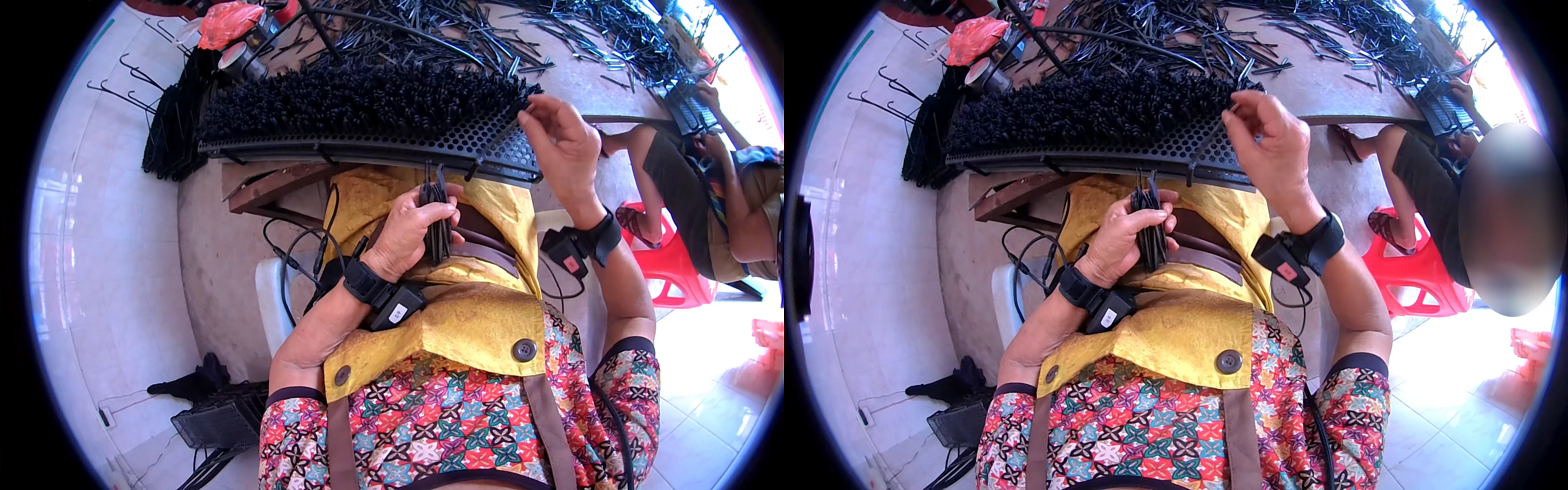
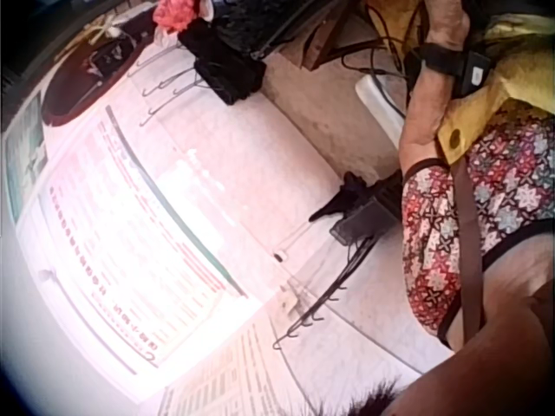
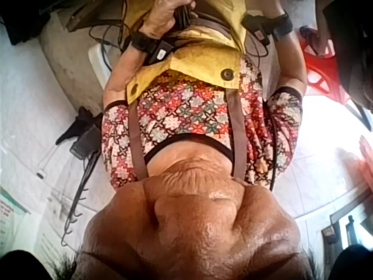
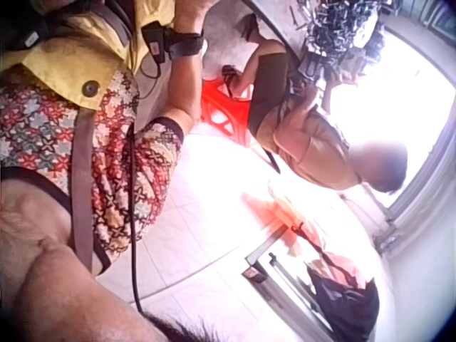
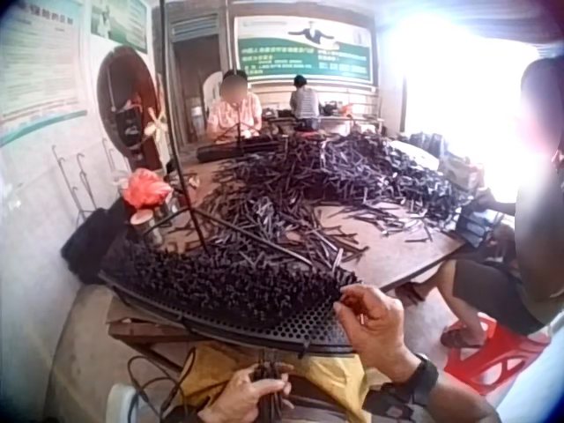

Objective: The person picks up bundles of black plastic hooks from a table and inserts the stems of individual hooks into the bristles of a long black holder. They continue by handling multiple bundles and placing the hooks into the fixture one by one.

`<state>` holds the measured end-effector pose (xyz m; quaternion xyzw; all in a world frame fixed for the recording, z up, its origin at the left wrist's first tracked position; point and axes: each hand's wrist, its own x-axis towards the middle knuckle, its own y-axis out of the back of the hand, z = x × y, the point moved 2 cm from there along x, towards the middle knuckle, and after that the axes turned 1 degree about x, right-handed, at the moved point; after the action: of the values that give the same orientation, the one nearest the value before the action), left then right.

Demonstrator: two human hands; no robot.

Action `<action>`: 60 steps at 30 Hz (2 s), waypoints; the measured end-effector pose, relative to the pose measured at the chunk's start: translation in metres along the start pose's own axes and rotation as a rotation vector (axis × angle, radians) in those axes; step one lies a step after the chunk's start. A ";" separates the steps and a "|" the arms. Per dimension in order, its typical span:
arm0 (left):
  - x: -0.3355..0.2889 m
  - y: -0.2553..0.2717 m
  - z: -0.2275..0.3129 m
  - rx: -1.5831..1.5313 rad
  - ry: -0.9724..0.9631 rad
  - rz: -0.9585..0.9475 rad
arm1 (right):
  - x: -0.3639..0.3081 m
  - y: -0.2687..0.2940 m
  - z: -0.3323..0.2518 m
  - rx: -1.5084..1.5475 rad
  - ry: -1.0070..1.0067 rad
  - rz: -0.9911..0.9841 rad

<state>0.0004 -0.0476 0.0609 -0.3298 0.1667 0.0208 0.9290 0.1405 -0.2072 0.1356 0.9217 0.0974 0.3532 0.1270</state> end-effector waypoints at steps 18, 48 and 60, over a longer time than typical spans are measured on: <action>-0.001 0.001 -0.001 -0.017 -0.005 0.098 | 0.019 -0.028 0.015 -0.523 0.445 -0.425; -0.003 -0.005 0.002 0.026 0.013 -0.050 | 0.013 -0.007 0.010 0.056 -0.068 0.002; -0.004 -0.003 -0.001 0.029 0.090 -0.001 | 0.020 -0.028 -0.002 -0.367 0.640 -0.225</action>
<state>-0.0033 -0.0498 0.0636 -0.3171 0.2085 0.0030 0.9252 0.1510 -0.1748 0.1408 0.7102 0.1681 0.6186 0.2909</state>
